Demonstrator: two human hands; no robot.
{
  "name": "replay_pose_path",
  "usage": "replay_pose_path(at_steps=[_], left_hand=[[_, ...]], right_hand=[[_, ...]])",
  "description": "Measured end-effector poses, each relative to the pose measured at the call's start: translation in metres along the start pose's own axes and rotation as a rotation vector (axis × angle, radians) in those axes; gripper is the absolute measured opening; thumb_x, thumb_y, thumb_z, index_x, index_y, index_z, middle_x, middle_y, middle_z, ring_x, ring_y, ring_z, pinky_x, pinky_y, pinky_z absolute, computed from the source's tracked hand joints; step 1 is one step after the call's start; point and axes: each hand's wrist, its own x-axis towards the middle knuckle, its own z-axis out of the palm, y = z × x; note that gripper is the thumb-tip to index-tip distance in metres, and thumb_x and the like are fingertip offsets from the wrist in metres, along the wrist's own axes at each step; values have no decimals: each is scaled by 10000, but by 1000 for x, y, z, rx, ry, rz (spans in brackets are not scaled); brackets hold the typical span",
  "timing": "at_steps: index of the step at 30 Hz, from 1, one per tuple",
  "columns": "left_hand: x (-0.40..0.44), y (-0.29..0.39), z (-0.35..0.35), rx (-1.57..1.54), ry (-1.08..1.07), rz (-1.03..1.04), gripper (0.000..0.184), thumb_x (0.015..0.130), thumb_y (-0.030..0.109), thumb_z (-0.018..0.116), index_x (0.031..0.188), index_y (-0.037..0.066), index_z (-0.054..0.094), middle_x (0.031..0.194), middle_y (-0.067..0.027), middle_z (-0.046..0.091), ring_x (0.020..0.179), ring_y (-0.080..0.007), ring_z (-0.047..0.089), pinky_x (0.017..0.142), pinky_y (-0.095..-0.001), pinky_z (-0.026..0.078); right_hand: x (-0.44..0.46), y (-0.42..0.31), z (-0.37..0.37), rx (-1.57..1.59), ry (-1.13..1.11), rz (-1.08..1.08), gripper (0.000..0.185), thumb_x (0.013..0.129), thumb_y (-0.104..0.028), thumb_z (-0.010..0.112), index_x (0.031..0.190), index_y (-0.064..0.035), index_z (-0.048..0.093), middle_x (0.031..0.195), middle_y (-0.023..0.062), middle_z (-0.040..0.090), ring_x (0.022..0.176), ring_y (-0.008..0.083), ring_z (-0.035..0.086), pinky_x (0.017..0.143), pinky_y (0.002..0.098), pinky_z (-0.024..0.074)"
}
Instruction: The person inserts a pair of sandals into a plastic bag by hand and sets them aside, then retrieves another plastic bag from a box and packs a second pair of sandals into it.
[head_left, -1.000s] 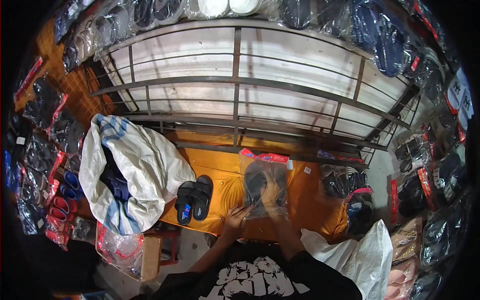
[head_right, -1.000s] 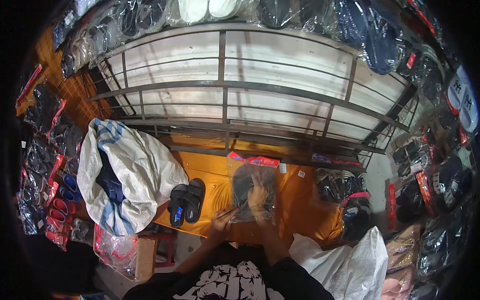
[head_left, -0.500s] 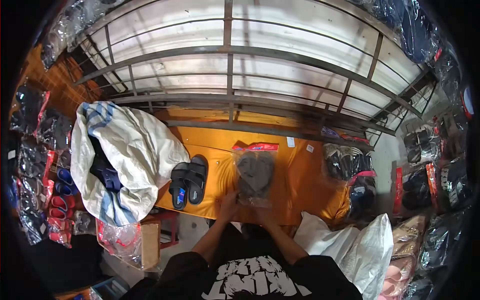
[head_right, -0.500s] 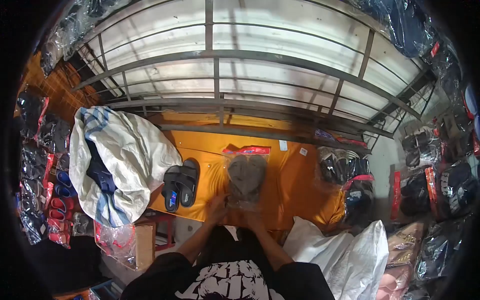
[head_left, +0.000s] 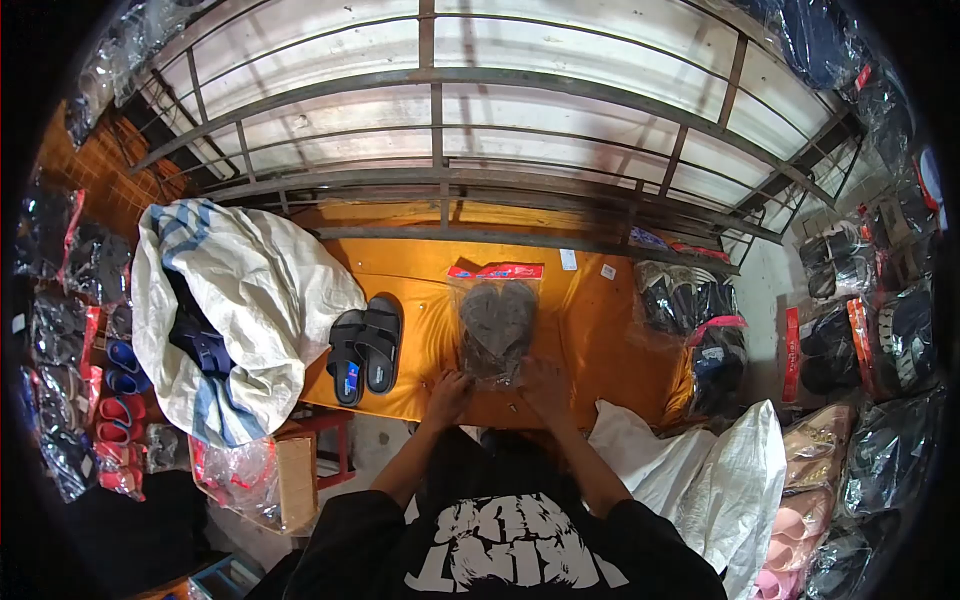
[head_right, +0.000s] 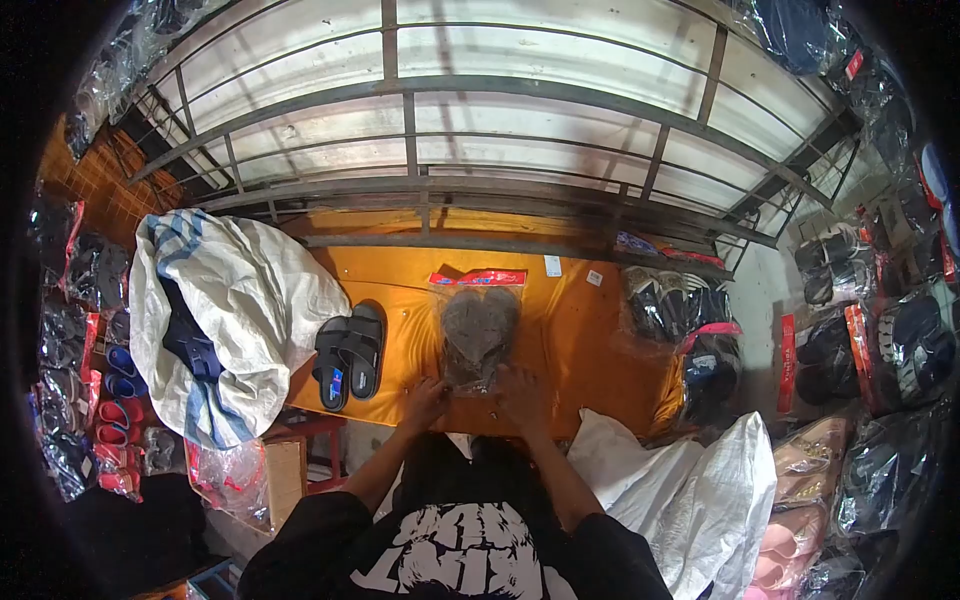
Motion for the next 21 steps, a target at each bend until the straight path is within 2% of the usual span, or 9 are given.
replay_pose_path(at_steps=[4, 8, 11, 13, 14, 16, 18, 19, 21], left_hand=[[-20, -12, -11, 131, -42, 31, 189, 816, 140, 696, 1000, 100, 684, 908, -117, 664, 930, -334, 637, 1003, -479, 400], [-68, -21, 1, 221, -110, 12, 233, 823, 196, 710, 1049, 137, 696, 874, -59, 674, 1017, -280, 630, 1004, -472, 401], [-77, -15, -7, 199, -167, -13, 316, 813, 261, 733, 1106, 147, 710, 951, -53, 694, 1081, -278, 604, 1015, -485, 392], [-66, -7, -17, 202, -226, -40, 353, 805, 298, 747, 1125, 152, 717, 1012, -49, 704, 1119, -276, 589, 1024, -488, 390], [-58, -3, -17, 174, -196, -145, 435, 810, 336, 756, 1195, 145, 691, 1141, -96, 673, 1167, -316, 568, 1044, -509, 380], [-40, -10, -1, 139, -172, -252, 519, 814, 374, 765, 1265, 137, 665, 1270, -144, 641, 1214, -355, 546, 1065, -530, 370], [-23, -37, 38, 47, 103, -260, 870, 780, 481, 802, 1503, 140, 458, 1452, -254, 473, 1266, -456, 493, 1089, -575, 349], [-12, -30, 38, 46, 101, -264, 870, 780, 481, 802, 1503, 140, 458, 1452, -254, 473, 1266, -456, 493, 1089, -575, 349], [7, -17, 43, 88, 1, -377, 1196, 728, 523, 843, 1629, 151, 149, 1512, -333, 339, 1313, -531, 421, 1103, -599, 334]], right_hand=[[-24, 28, 41, 27, -357, -113, 301, 850, -183, 712, 1136, -102, 671, 1093, 110, 651, 1021, 299, 650, 876, 435, 498], [-54, 40, 56, 79, -273, -286, 222, 860, -187, 700, 1065, -101, 706, 1035, 103, 667, 968, 321, 668, 899, 430, 499], [-65, 56, 67, 356, -462, -228, 266, 873, -199, 697, 1113, -87, 711, 1048, 115, 675, 968, 350, 661, 927, 438, 495], [-48, 62, 57, 362, -587, 148, 440, 894, -231, 695, 1299, -72, 632, 1222, 172, 635, 1073, 403, 620, 964, 469, 484], [-43, 60, 53, 362, -597, 153, 440, 894, -231, 695, 1299, -72, 632, 1222, 172, 635, 1073, 403, 620, 964, 469, 484], [-28, 53, 48, 232, -409, 299, 768, 869, -288, 752, 1520, -59, 417, 1413, 252, 510, 1205, 446, 545, 1003, 495, 458], [-12, 48, 62, 240, -459, 373, 938, 829, -309, 797, 1573, -59, 282, 1435, 287, 466, 1242, 467, 509, 1026, 502, 441], [-8, 47, 74, 250, -501, 442, 1119, 789, -329, 841, 1625, -60, 147, 1457, 323, 422, 1280, 488, 473, 1050, 510, 424], [-6, 45, 102, 296, -487, 458, 1239, 747, -326, 876, 1626, -57, 46, 1442, 347, 419, 1282, 496, 470, 1069, 513, 408]])
